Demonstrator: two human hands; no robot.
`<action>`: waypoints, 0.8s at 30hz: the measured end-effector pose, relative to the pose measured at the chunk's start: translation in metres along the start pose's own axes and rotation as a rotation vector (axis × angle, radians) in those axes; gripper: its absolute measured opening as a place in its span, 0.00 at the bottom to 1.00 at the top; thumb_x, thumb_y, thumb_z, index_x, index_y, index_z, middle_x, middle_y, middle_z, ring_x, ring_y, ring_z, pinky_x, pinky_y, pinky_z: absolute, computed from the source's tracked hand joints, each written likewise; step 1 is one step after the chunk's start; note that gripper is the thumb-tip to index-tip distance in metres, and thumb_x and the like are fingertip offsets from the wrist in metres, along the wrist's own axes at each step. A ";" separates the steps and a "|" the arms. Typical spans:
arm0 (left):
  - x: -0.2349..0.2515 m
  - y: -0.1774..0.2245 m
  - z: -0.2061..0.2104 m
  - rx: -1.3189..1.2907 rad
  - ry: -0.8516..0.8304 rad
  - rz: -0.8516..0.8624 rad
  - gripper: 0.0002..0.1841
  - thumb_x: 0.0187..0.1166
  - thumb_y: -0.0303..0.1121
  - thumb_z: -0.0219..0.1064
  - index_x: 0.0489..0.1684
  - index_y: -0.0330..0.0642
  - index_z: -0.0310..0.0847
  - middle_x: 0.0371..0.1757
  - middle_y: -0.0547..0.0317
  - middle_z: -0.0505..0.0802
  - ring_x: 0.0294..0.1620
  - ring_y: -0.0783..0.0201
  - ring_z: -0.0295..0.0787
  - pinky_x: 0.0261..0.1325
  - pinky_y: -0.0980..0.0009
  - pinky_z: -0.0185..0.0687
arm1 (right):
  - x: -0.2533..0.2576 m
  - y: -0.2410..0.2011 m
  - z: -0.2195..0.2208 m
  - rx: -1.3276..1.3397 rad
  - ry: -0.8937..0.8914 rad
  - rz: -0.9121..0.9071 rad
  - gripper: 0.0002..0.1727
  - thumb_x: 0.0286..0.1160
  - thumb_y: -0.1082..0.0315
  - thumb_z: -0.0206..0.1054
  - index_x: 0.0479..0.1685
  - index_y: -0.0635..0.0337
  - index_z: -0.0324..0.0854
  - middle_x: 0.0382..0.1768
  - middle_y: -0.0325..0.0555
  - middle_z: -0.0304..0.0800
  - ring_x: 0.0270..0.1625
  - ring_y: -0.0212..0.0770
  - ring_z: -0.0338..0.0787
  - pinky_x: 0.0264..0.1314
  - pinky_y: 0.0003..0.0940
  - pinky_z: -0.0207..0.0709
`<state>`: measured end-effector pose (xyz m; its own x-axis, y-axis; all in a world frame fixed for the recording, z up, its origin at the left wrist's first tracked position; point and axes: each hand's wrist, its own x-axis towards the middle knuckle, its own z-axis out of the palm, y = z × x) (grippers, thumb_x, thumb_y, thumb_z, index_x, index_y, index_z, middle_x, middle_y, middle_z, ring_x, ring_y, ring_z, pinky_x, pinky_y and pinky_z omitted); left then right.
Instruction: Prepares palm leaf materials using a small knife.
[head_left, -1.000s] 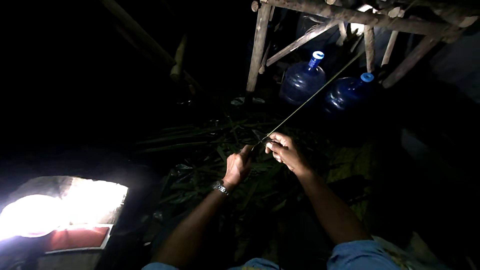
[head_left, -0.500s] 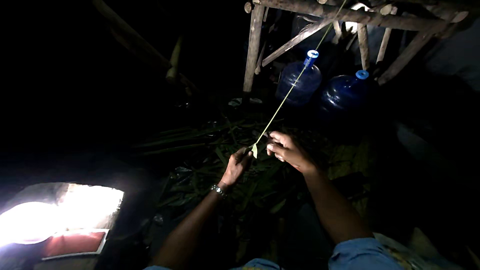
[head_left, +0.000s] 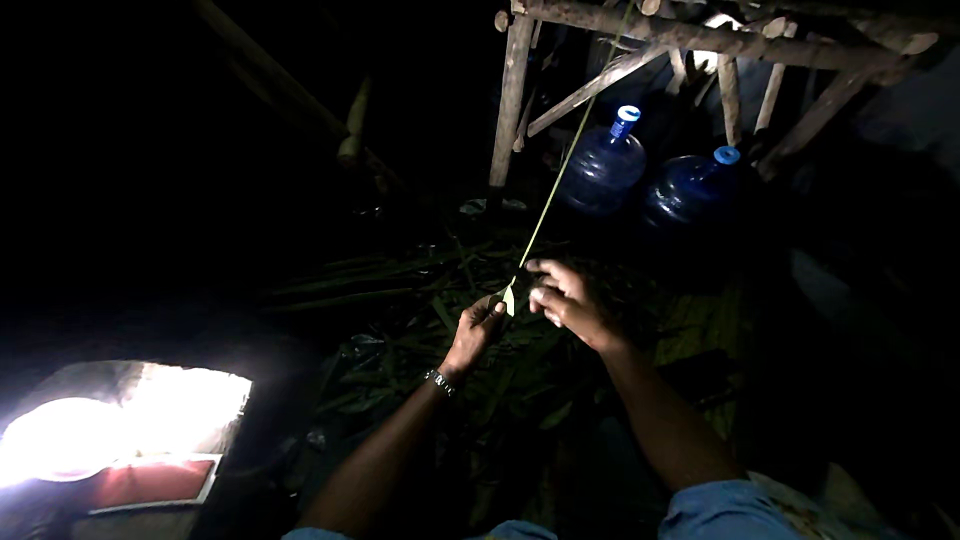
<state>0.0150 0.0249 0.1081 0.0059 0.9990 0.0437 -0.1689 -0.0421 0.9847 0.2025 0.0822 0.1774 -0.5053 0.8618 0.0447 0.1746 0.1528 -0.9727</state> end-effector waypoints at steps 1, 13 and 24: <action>-0.001 0.000 0.001 0.057 -0.008 0.012 0.13 0.90 0.29 0.54 0.57 0.32 0.82 0.32 0.65 0.90 0.26 0.76 0.83 0.32 0.79 0.81 | 0.001 0.002 0.005 -0.065 -0.042 0.026 0.23 0.83 0.71 0.58 0.77 0.65 0.71 0.32 0.40 0.86 0.22 0.25 0.74 0.24 0.22 0.68; -0.002 -0.014 -0.002 0.878 0.072 0.114 0.15 0.82 0.27 0.61 0.61 0.33 0.87 0.55 0.39 0.93 0.60 0.43 0.90 0.69 0.47 0.79 | 0.003 0.002 -0.025 -0.088 0.342 -0.080 0.07 0.84 0.75 0.59 0.53 0.66 0.78 0.28 0.42 0.85 0.17 0.27 0.72 0.20 0.21 0.67; -0.003 -0.024 0.004 0.658 -0.016 0.362 0.12 0.82 0.28 0.63 0.50 0.32 0.92 0.46 0.46 0.95 0.49 0.59 0.93 0.61 0.61 0.86 | 0.003 0.006 0.001 -0.361 0.042 -0.198 0.04 0.82 0.76 0.61 0.46 0.68 0.81 0.27 0.43 0.86 0.29 0.31 0.84 0.37 0.27 0.80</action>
<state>0.0232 0.0227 0.0853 0.0773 0.9212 0.3814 0.4608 -0.3722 0.8057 0.2010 0.0848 0.1712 -0.5257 0.8164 0.2392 0.3668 0.4712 -0.8021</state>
